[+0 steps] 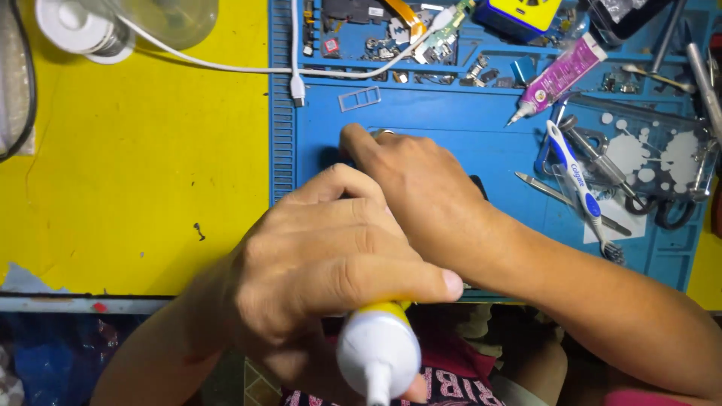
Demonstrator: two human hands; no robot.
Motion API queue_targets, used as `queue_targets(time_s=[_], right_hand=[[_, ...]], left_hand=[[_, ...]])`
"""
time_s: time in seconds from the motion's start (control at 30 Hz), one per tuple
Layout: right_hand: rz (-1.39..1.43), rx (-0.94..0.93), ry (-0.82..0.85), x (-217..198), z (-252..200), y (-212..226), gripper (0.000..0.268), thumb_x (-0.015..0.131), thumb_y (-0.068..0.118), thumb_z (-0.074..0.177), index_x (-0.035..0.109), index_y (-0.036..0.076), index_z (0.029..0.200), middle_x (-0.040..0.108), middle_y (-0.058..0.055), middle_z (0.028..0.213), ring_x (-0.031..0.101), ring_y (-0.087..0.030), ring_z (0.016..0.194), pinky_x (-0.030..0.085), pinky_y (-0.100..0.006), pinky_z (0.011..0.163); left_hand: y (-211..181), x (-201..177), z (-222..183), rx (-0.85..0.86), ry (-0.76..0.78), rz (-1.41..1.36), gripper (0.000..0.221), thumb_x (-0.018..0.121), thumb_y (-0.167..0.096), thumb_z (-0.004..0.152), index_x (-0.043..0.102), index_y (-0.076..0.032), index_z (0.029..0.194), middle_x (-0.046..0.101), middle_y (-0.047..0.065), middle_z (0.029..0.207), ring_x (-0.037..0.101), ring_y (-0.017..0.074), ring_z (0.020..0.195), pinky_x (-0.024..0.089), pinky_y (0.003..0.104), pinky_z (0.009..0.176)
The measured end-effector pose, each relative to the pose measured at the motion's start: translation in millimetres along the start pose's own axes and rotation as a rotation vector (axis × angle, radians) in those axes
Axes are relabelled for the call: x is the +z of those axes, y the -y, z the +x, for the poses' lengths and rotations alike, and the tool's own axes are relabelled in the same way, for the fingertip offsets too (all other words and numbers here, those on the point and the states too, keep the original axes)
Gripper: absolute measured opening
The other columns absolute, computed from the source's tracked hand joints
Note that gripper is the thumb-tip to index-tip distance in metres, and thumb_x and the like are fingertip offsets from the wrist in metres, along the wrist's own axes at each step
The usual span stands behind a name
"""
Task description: Applying adhesive to the frame of a smartphone and attaching the back cover to complete the assembly.
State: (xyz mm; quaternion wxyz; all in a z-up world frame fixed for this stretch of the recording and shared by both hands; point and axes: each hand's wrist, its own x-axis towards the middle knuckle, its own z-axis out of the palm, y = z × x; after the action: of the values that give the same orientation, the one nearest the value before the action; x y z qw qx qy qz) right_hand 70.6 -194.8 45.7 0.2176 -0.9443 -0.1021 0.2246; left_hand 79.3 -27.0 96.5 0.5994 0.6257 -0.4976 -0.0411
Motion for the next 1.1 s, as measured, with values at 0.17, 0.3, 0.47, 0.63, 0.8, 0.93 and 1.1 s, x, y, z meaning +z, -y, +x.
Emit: queue_targets(time_s=[0.17, 0.3, 0.47, 0.63, 0.8, 0.93, 1.1], right_hand=[[0.154, -0.049, -0.026, -9.6, -3.1, -8.6, 0.031, 0.053, 0.031, 0.092, 0.049, 0.018, 0.120, 0.068, -0.015, 0.091, 0.063, -0.045, 0.071, 0.043, -0.057, 0.057], [0.228, -0.153, -0.180, -14.4, -21.3, -25.8, 0.036, 0.056, 0.026, 0.095, 0.049, 0.016, 0.129, 0.070, -0.014, 0.091, 0.066, -0.036, 0.078, 0.047, -0.046, 0.065], [0.279, -0.262, -0.450, -24.4, -48.8, -38.0, 0.037, 0.059, -0.001, 0.087, 0.061, 0.001, 0.123, 0.073, -0.011, 0.111, 0.068, -0.021, 0.088, 0.053, -0.033, 0.076], [0.320, -0.240, -0.469, -30.4, -67.1, -43.2, 0.043, 0.061, -0.009, 0.081, 0.063, -0.001, 0.123, 0.070, -0.009, 0.102, 0.069, -0.019, 0.088, 0.053, -0.031, 0.079], [0.429, -0.263, -0.510, -25.7, -67.6, -43.0, 0.023, 0.063, 0.009, 0.102, 0.064, -0.008, 0.117, 0.067, -0.016, 0.100, 0.067, -0.020, 0.083, 0.056, -0.028, 0.080], [0.508, -0.255, -0.529, -24.8, -71.2, -40.3, 0.029, 0.071, 0.008, 0.092, 0.063, -0.010, 0.114, 0.068, -0.020, 0.103, 0.067, -0.020, 0.083, 0.061, -0.026, 0.076], [0.556, -0.253, -0.507, -20.1, -75.2, -33.3, 0.040, 0.074, 0.019, 0.084, 0.064, -0.011, 0.109, 0.071, -0.020, 0.099, 0.070, -0.020, 0.080, 0.058, -0.027, 0.076]], left_hand=[[11.4, 2.5, 9.4, 0.073, 0.158, -0.008, 0.054, 0.035, -0.041, 0.107, 0.068, 0.002, 0.116, 0.073, 0.010, 0.096, 0.071, 0.0290, 0.083, 0.046, 0.042, 0.086], [15.2, 8.1, 16.8, 0.058, 0.217, -0.060, 0.062, 0.023, -0.042, 0.111, 0.064, 0.004, 0.122, 0.072, 0.012, 0.101, 0.064, 0.0317, 0.084, 0.045, 0.045, 0.086], [28.4, 21.5, 18.9, 0.049, 0.257, -0.021, 0.051, 0.060, -0.043, 0.100, 0.060, -0.001, 0.130, 0.067, 0.014, 0.101, 0.062, 0.0360, 0.089, 0.046, 0.047, 0.086], [32.2, 30.9, 25.4, 0.042, 0.231, -0.033, 0.044, 0.076, -0.029, 0.097, 0.059, 0.001, 0.125, 0.069, 0.014, 0.105, 0.068, 0.0357, 0.093, 0.049, 0.046, 0.088], [37.1, 31.7, 22.5, 0.036, 0.193, -0.001, 0.045, 0.075, -0.034, 0.096, 0.060, 0.001, 0.122, 0.070, 0.013, 0.107, 0.072, 0.0387, 0.099, 0.052, 0.047, 0.090], [37.9, 29.9, 22.0, 0.004, 0.151, 0.034, 0.038, 0.074, -0.032, 0.096, 0.062, -0.002, 0.115, 0.068, 0.007, 0.092, 0.067, 0.0296, 0.083, 0.045, 0.041, 0.079], [37.9, 28.9, 16.1, 0.021, 0.112, 0.071, 0.032, 0.074, -0.027, 0.095, 0.061, -0.002, 0.111, 0.068, 0.003, 0.095, 0.065, 0.0279, 0.076, 0.042, 0.042, 0.072]])
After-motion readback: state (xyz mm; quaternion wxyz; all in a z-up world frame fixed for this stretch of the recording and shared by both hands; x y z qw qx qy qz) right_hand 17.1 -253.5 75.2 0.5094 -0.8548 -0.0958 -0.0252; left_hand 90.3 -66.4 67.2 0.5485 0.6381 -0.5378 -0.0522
